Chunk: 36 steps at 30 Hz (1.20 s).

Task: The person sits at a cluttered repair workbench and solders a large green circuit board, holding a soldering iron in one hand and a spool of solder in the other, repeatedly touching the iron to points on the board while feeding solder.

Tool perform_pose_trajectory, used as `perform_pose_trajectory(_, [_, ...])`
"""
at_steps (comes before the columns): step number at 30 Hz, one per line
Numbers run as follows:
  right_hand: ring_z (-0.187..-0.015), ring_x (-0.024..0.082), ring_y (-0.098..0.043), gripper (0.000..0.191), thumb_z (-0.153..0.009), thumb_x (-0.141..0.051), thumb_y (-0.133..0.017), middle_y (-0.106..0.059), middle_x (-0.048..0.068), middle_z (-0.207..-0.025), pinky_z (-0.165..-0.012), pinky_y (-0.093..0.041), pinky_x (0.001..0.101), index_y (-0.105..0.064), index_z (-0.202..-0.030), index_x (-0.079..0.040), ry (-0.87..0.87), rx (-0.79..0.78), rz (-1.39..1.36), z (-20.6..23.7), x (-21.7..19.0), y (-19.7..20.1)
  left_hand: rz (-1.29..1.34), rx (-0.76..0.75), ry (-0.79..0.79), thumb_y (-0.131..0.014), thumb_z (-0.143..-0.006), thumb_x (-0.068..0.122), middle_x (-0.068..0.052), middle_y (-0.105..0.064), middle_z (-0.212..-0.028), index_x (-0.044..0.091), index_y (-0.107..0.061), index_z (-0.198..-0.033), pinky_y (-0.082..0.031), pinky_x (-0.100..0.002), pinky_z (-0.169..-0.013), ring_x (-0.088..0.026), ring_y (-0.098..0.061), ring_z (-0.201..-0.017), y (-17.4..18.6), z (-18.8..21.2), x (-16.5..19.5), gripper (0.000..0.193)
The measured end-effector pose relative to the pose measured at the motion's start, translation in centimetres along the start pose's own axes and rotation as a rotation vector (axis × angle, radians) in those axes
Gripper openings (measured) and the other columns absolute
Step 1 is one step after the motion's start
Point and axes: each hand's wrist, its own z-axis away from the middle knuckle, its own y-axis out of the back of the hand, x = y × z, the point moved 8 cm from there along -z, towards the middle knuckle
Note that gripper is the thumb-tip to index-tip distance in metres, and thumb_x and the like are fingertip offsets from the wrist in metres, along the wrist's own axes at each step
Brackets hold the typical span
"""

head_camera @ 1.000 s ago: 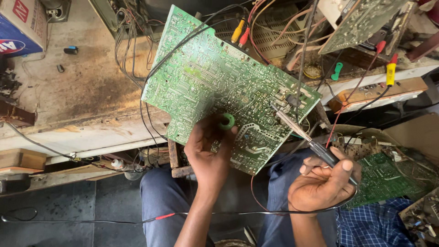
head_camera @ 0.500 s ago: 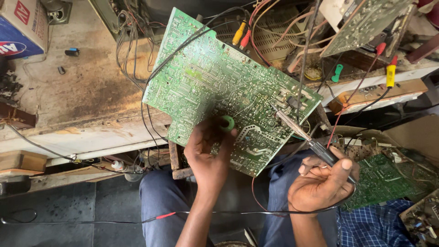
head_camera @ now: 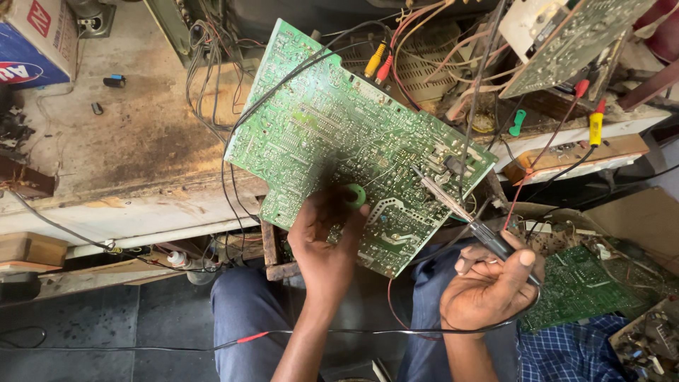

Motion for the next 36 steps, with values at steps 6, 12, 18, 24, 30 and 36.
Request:
perform_pose_trajectory(6, [-0.051, 0.016, -0.053, 0.041, -0.121, -0.033, -0.046, -0.061, 0.018, -0.071, -0.047, -0.042, 0.0229, -0.056, -0.114, 0.006, -0.007, 0.015, 0.018, 0.3, -0.2, -0.2, 0.020, -0.004, -0.004, -0.077, -0.089, -0.005, -0.007, -0.074, -0.108, -0.003, -0.065, -0.121, -0.057, -0.024, -0.082, -0.009, -0.069, -0.092, 0.1, 0.0, 0.4, 0.033])
perform_pose_trajectory(12, [-0.054, 0.017, -0.056, 0.041, -0.121, -0.032, -0.047, -0.062, 0.016, -0.071, -0.048, -0.045, 0.0238, -0.057, -0.116, 0.007, -0.038, 0.022, 0.016, 0.0, 0.1, 0.0, 0.020, -0.004, 0.001, -0.077, -0.089, -0.005, -0.006, -0.074, -0.108, -0.003, -0.065, -0.120, -0.056, -0.023, -0.081, -0.008, -0.068, -0.092, -0.2, 0.0, 0.3, 0.034])
perform_pose_trajectory(18, [-0.054, 0.017, -0.056, 0.042, -0.121, -0.032, -0.046, -0.062, 0.016, -0.071, -0.049, -0.045, 0.0242, -0.057, -0.116, 0.008, -0.036, 0.010, 0.016, 0.2, 0.1, -0.2, 0.001, -0.003, -0.012, -0.079, -0.089, -0.004, -0.005, -0.072, -0.103, -0.003, -0.064, -0.121, -0.054, -0.022, -0.079, -0.007, -0.065, -0.089, 0.0, 0.1, 0.5, 0.035])
perform_pose_trajectory(24, [-0.053, 0.017, -0.056, 0.041, -0.121, -0.033, -0.045, -0.062, 0.017, -0.072, -0.048, -0.044, 0.0239, -0.057, -0.119, 0.006, -0.024, 0.002, 0.031, -0.4, 0.3, 0.2, -0.006, -0.002, -0.013, -0.078, -0.088, -0.005, -0.004, -0.072, -0.100, -0.002, -0.066, -0.120, -0.053, -0.022, -0.077, -0.006, -0.065, -0.086, -0.7, 0.0, 0.2, 0.034])
perform_pose_trajectory(30, [-0.050, 0.016, -0.052, 0.045, -0.123, -0.035, -0.042, -0.061, 0.017, -0.069, -0.048, -0.042, 0.0230, -0.056, -0.117, 0.007, 0.020, -0.003, 0.035, -1.5, 0.7, 1.6, 0.000, 0.007, 0.010, -0.078, -0.088, -0.005, -0.005, -0.072, -0.100, -0.003, -0.066, -0.119, -0.054, -0.022, -0.076, -0.007, -0.065, -0.085, -1.9, 0.0, -1.1, 0.033])
perform_pose_trajectory(36, [-0.050, 0.016, -0.051, 0.044, -0.123, -0.035, -0.041, -0.060, 0.017, -0.069, -0.049, -0.043, 0.0232, -0.054, -0.118, 0.006, 0.023, -0.001, 0.036, -2.6, 1.6, 3.0, 0.003, 0.000, 0.011, -0.077, -0.089, -0.005, -0.006, -0.074, -0.107, -0.003, -0.064, -0.121, -0.056, -0.023, -0.082, -0.008, -0.068, -0.091, -3.4, 0.3, -2.3, 0.035])
